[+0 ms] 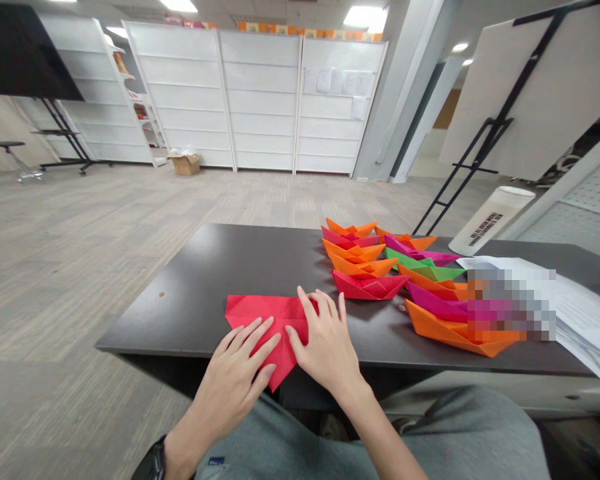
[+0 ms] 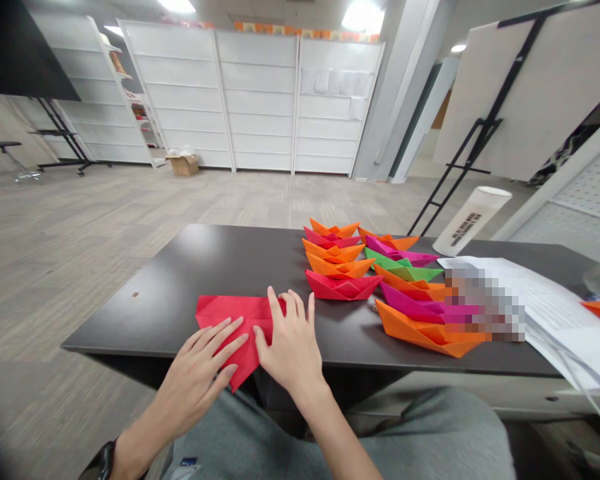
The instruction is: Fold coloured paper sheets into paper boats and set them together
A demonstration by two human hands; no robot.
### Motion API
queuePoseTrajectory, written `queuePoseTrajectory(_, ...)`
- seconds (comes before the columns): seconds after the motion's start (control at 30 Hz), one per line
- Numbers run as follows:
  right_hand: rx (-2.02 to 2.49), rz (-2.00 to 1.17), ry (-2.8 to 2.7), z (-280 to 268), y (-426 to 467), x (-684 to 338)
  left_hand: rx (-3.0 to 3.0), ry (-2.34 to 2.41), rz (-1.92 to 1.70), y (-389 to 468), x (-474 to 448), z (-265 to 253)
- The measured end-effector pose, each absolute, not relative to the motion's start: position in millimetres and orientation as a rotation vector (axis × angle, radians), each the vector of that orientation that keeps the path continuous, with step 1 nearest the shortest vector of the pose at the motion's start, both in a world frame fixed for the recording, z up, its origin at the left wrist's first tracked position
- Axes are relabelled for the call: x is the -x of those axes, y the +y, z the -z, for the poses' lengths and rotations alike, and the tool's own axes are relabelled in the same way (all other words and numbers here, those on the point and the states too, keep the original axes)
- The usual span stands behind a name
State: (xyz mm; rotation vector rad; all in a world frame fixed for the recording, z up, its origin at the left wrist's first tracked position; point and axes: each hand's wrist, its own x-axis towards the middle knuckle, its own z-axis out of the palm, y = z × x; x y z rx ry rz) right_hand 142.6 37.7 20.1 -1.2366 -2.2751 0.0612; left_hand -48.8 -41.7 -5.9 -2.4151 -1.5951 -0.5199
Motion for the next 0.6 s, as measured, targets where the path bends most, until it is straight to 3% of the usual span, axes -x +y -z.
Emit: queuePoseTrajectory(0.6,0.984,-0.033,-2.138,-14.5,35.0,-146.6,2.413,-1.602,0.524,-42.6,48.8,5.7)
